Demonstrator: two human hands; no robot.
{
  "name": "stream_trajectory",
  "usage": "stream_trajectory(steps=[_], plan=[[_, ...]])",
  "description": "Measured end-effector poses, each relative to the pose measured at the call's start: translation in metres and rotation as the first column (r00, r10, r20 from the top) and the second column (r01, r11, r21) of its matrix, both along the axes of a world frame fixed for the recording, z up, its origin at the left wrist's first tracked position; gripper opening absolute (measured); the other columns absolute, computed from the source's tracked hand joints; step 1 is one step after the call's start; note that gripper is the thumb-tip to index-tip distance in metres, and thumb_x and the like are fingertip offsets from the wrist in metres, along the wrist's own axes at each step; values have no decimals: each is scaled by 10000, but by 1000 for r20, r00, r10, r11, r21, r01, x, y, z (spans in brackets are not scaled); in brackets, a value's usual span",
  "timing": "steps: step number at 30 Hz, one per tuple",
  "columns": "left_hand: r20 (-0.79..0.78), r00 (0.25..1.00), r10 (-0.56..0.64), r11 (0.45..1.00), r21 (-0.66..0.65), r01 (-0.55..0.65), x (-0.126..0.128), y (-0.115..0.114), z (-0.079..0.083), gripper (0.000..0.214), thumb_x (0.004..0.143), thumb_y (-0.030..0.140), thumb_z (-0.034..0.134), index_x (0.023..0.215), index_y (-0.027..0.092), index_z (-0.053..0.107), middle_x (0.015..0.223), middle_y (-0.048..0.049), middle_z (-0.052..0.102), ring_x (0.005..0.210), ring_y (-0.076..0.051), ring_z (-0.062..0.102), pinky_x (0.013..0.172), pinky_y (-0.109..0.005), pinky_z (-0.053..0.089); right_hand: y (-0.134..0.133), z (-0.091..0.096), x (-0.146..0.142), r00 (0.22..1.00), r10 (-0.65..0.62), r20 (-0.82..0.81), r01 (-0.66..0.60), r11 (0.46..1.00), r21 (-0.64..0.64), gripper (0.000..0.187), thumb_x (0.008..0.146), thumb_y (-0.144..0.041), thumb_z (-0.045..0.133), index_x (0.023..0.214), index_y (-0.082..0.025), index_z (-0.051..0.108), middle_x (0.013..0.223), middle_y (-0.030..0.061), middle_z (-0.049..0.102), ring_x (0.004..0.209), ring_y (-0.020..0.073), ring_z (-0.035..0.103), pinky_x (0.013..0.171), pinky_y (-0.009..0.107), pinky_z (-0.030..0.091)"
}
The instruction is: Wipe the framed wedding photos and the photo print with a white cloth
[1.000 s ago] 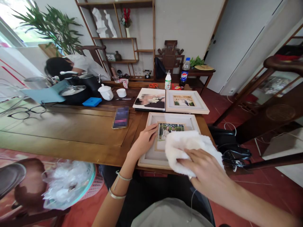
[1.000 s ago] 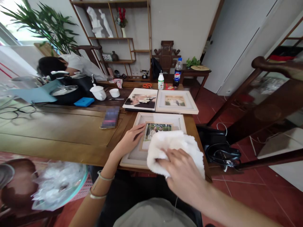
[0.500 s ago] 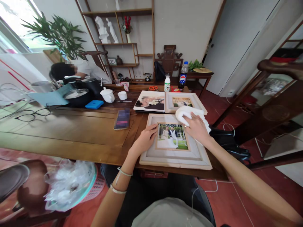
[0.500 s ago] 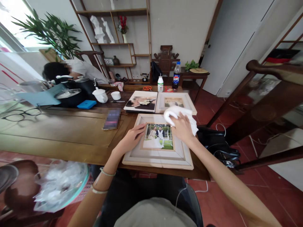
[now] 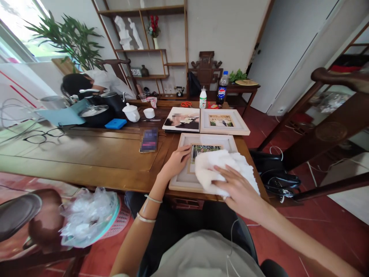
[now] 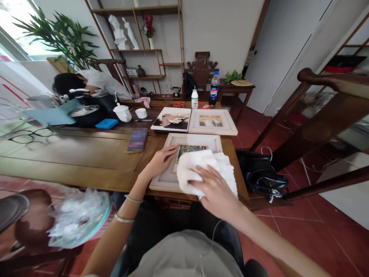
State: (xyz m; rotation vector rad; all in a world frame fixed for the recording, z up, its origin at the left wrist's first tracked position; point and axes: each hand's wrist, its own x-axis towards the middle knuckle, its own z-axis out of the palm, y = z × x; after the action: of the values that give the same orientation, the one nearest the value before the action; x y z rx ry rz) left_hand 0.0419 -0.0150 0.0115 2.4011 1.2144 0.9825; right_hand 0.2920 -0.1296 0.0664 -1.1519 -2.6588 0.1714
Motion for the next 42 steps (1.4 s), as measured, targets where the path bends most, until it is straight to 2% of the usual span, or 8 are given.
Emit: stream_trajectory(steps=[7,12,20,25,29,35,39,42], plan=[[-17,1000,7,1000,6,-7,-2,-3,2,353,891,171,443,1200,163,614,1333,-89,555,1234,-220,518,1070,-400,399,59,1,33,976,-204,73,189,967,171,516,711,-43,473,1199,-148,602,1278,160,578,1316,262,383,1081,509,272],[-8,1000,16,1000,13,-16,-1,-7,3,350,883,164,453,1189,170,623,1324,-84,564,1213,-223,537,1064,-399,401,88,3,20,928,-357,110,325,916,234,507,747,-71,462,1231,-161,581,1246,144,602,1315,289,373,1049,536,269],[20,1000,4,1000,-4,-4,-1,-1,1,339,866,146,460,1140,163,660,1298,-101,583,1185,-231,562,1045,-385,421,19,8,-72,981,-144,131,126,983,132,374,767,-162,510,1111,-201,654,1084,118,663,1071,297,540,944,453,369],[23,1000,7,999,-50,-5,-2,4,0,356,851,138,451,1134,177,664,1285,-76,597,1162,-224,581,1034,-388,437,-1,3,-96,981,-170,97,153,976,155,334,794,-186,513,1089,-147,665,1139,170,630,1119,335,506,946,452,378],[36,999,13,1000,-24,-12,-1,0,1,363,874,147,426,1162,143,648,1288,-98,592,1192,-221,558,1060,-379,410,-8,-3,-66,981,-148,127,133,983,124,412,771,-161,537,1171,-173,636,1343,153,520,1289,338,381,1065,496,275],[22,999,30,999,-21,-29,-2,-2,-1,348,879,152,437,1158,136,646,1303,-96,580,1206,-221,545,1075,-380,394,-9,5,11,972,-207,109,194,973,123,503,646,-41,482,1087,-182,677,1338,115,538,1296,257,411,1103,454,270],[-4,1000,12,1000,-14,-12,-3,-1,-1,350,886,151,426,1165,145,639,1326,-89,561,1223,-217,529,1078,-375,390,24,2,39,958,-266,105,245,954,175,483,689,-58,462,1127,-136,652,1315,156,548,1301,262,404,1093,462,283],[-7,1000,3,1000,-11,-3,-3,-1,-1,350,892,155,419,1165,151,638,1325,-86,561,1227,-214,524,1081,-370,386,65,-1,40,939,-336,71,311,921,234,459,748,-83,463,1177,-121,620,1336,173,523,1310,291,383,1064,470,308]])
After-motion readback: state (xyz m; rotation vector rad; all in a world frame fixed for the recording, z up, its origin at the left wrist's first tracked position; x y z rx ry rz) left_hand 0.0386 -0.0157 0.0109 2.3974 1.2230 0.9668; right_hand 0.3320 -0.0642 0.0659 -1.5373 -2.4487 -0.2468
